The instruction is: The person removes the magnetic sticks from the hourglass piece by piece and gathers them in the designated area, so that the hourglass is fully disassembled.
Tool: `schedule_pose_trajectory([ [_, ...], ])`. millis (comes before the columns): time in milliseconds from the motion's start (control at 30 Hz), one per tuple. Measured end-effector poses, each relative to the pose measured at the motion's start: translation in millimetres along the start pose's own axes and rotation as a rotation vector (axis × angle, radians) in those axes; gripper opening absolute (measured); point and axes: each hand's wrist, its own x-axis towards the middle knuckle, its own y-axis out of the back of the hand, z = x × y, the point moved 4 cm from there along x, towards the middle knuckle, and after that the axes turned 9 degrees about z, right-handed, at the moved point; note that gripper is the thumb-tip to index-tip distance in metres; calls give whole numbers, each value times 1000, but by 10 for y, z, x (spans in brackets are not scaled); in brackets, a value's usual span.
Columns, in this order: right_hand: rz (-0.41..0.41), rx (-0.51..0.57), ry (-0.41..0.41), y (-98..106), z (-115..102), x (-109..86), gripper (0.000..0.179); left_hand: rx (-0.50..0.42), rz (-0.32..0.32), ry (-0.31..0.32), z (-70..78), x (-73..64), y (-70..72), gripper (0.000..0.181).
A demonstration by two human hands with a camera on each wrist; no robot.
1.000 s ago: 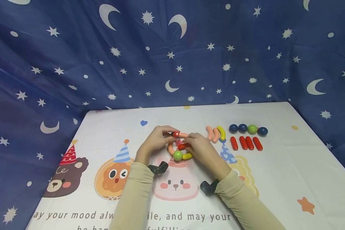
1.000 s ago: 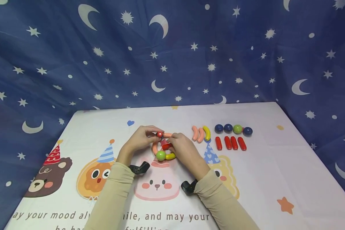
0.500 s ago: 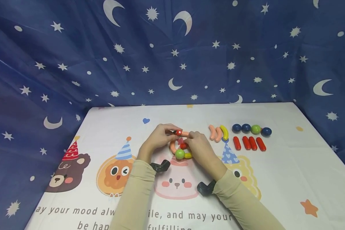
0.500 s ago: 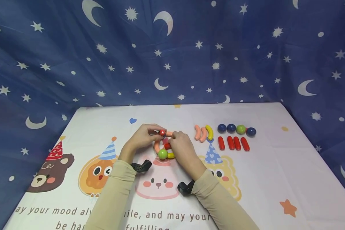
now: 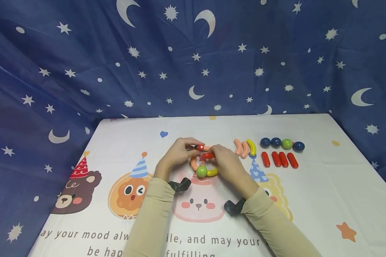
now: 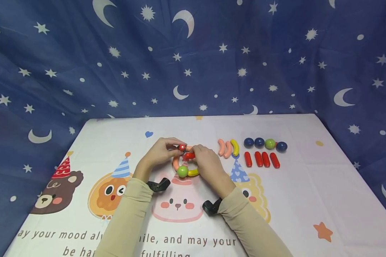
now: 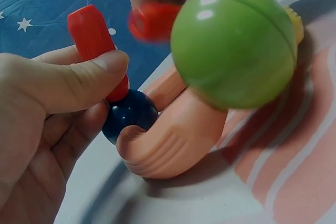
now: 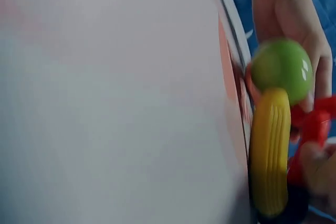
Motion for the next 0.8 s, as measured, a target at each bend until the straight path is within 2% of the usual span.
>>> schedule_pose_trajectory([
  [133, -8, 145, -106, 80, 123, 16, 23, -2, -4, -5, 18, 11, -2, 27],
  [300, -24, 280, -167, 131, 256, 15, 28, 2, -1, -4, 21, 18, 0, 27],
  [400, -51, 329, -174, 146, 302, 15, 31, 2, 0, 0, 24, 16, -3, 27],
  [600, -49, 267, -145, 186, 347, 5, 24, 4, -3, 31, 20, -4, -14, 29],
  [800, -15, 171, -191, 229, 362, 16, 27, -21, 4, 47, 17, -16, -3, 29],
])
